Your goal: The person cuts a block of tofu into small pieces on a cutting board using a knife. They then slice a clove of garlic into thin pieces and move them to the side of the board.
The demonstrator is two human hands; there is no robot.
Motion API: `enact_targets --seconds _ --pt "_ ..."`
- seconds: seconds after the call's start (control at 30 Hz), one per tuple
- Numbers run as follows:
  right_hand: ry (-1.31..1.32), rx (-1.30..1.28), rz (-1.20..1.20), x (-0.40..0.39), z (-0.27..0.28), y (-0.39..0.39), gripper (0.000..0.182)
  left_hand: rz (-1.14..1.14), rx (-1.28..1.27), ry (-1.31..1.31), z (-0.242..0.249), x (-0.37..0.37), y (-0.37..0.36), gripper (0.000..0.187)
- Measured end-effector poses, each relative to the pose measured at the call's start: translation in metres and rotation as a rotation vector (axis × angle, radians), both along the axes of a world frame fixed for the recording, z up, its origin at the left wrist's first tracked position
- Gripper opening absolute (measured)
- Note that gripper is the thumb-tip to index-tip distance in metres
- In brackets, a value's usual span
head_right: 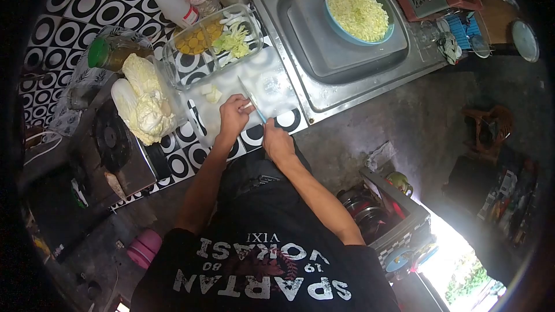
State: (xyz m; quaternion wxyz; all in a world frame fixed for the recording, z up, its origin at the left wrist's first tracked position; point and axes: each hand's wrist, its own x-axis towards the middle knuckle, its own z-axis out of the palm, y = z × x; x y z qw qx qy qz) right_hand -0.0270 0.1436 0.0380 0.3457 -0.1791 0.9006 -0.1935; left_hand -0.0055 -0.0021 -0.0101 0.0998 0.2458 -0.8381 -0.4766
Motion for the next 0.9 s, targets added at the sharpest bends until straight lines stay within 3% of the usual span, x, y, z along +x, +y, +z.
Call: enact_targets --seconds 0.33,0.9 --pt "0.031 -0.006 0.008 0.002 -0.003 0.013 0.025 -0.046 -0.145 0.077 -0.005 0.001 -0.003 0.026" --pt "-0.016 0.022 0.002 0.006 0.016 0.002 0.027 0.004 0.013 -0.040 0.005 0.001 -0.005 0.021"
